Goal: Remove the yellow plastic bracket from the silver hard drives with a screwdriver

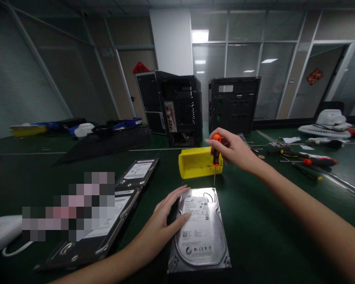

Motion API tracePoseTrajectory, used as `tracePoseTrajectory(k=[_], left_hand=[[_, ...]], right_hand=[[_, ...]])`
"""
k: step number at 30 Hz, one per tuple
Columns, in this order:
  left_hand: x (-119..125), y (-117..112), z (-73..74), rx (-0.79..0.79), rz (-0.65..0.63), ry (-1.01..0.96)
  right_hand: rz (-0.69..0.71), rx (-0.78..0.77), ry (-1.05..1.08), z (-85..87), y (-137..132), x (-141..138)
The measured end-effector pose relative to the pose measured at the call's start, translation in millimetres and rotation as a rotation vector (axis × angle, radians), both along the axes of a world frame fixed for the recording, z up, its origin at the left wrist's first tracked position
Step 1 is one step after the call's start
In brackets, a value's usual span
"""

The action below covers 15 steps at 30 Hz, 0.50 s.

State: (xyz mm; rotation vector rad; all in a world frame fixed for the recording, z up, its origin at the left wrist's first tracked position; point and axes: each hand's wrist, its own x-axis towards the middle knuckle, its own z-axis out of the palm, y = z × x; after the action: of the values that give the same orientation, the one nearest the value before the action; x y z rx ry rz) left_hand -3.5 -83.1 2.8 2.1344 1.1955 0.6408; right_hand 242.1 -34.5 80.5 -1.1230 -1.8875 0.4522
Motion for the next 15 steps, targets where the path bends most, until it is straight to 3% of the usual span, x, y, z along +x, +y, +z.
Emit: tracePoseTrajectory(k=[6,15], left_hand=[[-1,1,-1.8,0.010,-0.006,-0.019],[0,1,-3.4,0.025,-0.006,0.002]], right_hand=[[-0.024,0.089,-0.053,0.0,-4,-2],[0.077,0.020,-0.001,-0.3,1,7]])
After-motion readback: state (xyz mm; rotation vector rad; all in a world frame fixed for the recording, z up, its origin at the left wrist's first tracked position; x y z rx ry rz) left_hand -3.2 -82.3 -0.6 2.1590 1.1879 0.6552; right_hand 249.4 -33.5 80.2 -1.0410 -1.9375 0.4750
